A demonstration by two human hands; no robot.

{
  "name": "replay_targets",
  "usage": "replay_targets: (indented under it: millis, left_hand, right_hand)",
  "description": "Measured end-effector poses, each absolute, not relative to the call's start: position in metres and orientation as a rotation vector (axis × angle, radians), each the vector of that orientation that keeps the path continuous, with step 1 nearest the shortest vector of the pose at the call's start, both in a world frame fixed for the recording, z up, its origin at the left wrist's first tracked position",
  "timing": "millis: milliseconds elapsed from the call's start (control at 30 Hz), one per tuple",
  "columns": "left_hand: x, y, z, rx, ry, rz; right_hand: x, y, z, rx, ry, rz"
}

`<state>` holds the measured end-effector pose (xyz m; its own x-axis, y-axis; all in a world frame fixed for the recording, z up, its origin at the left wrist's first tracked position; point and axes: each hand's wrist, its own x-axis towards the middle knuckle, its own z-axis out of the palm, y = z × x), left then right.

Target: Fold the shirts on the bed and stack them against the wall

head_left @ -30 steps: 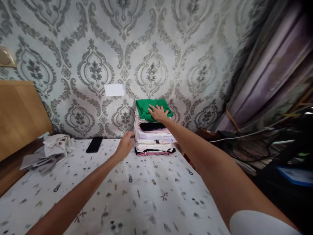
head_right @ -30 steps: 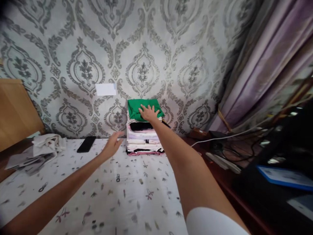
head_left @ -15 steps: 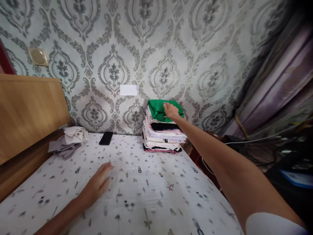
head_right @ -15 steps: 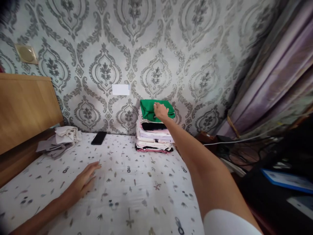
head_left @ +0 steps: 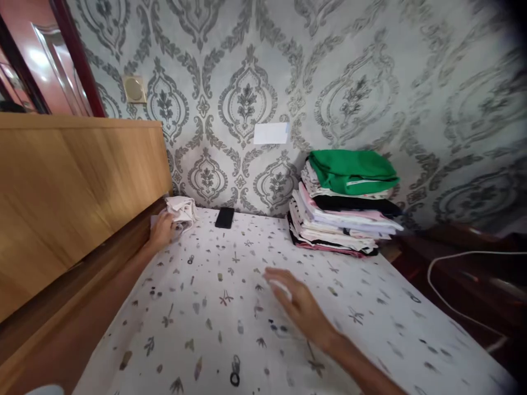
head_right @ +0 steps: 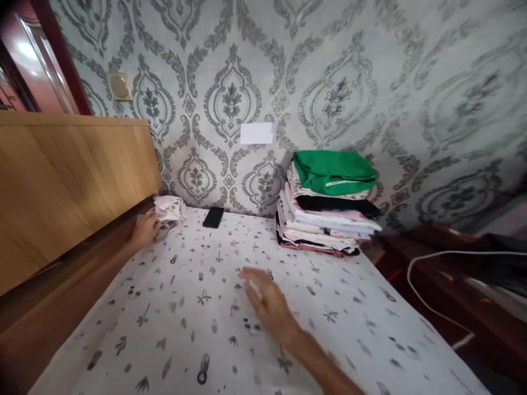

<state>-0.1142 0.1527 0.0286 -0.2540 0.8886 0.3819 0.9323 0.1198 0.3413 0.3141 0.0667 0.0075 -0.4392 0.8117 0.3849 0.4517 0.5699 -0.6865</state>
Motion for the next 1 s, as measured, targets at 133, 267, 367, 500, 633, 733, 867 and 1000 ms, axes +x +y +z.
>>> replay_targets:
  millis: [133, 267, 367, 500, 633, 733, 867, 1000]
  left_hand:
    - [-0.124, 0.178, 0.044, -1.703, -2.345, -0.692]
    - [-0.125, 0.198, 0.056, -1.624, -2.314, -0.455]
    - [-0.127, 0.206, 0.062, -1.680, -2.292, -0.578]
    - [-0.129, 0.209, 0.076, -1.686, -2.324, -1.006]
    - [-0.127, 0.212, 0.113, -1.624, -2.269, -1.286]
    - [-0.113, 0.211, 0.148, -1.637, -2.153, -1.605]
    - [-0.070, 0.190, 0.182, -1.754, -1.942, -2.023]
    - [-0.007, 0.145, 0.188, -2.150, -1.769, -2.192]
  right_hand:
    - [0.279, 0.022, -0.023, -0.907, -2.070, 0.812]
    - [0.272, 0.011, -0.031, -0.852, -2.061, 0.847]
    - [0.275, 0.012, -0.031, -0.896, -2.050, 0.868]
    - [0.276, 0.014, -0.031, -0.898, -2.047, 0.885]
    - [0.276, 0.015, -0.031, -0.962, -2.001, 0.977]
    - [0.277, 0.015, -0.032, -1.050, -1.937, 1.077]
    - [0.279, 0.015, -0.035, -1.106, -1.816, 1.165]
    - [0.277, 0.007, -0.029, -1.027, -1.724, 1.168]
